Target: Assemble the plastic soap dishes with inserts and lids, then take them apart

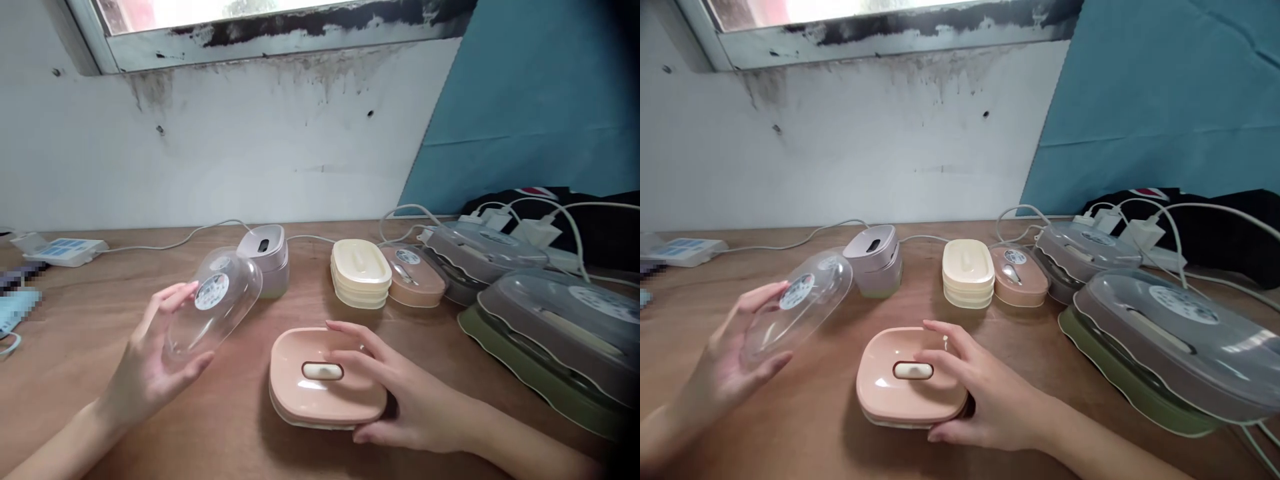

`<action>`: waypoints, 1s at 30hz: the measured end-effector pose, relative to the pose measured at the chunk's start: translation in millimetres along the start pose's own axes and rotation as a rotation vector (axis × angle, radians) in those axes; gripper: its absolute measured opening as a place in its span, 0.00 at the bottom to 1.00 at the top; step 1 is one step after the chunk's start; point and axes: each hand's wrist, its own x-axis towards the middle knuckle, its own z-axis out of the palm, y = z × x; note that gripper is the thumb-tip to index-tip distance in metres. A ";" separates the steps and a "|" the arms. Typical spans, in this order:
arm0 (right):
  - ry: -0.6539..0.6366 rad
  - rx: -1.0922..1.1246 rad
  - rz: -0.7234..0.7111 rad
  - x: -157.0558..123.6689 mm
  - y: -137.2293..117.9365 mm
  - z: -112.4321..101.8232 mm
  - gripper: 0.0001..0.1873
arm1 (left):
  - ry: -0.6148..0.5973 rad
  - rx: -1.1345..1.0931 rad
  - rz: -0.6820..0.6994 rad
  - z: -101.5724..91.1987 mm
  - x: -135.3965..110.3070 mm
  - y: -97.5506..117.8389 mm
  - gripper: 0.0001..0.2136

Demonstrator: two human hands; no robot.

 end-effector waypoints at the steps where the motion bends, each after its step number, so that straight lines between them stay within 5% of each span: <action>1: 0.000 -0.026 0.003 0.6 -1.2 0.4 0.33 | -0.017 0.088 -0.043 -2.1 -8.7 -3.0 0.29; 7: 0.115 -0.170 -0.038 2.6 -1.8 11.4 0.31 | -0.218 0.396 -0.366 5.8 -48.5 -6.7 0.30; 10: 0.159 -0.201 -0.061 2.8 -2.9 14.5 0.26 | -0.290 0.485 -0.380 6.9 -46.6 -2.9 0.33; 15: 0.242 -0.241 -0.110 2.6 -2.7 14.3 0.24 | -0.353 0.578 -0.237 0.9 -35.6 7.5 0.38; 19: 0.273 -0.223 -0.126 3.5 0.6 14.6 0.22 | -0.294 0.459 0.052 -2.3 -15.9 30.2 0.36; 23: 0.299 -0.210 -0.161 4.4 -0.2 14.3 0.25 | -0.619 0.134 0.400 9.9 27.4 62.1 0.38; 25: 0.307 -0.201 -0.177 3.9 -1.2 13.2 0.29 | -0.775 0.036 0.461 22.3 49.1 74.0 0.41; 27: 0.348 -0.175 -0.159 2.5 -1.0 11.8 0.36 | -0.839 -0.059 0.490 33.2 64.0 81.7 0.41; 30: 0.471 -0.093 -0.093 -0.1 1.9 9.7 0.45 | -0.773 -0.089 0.463 35.1 74.7 85.9 0.39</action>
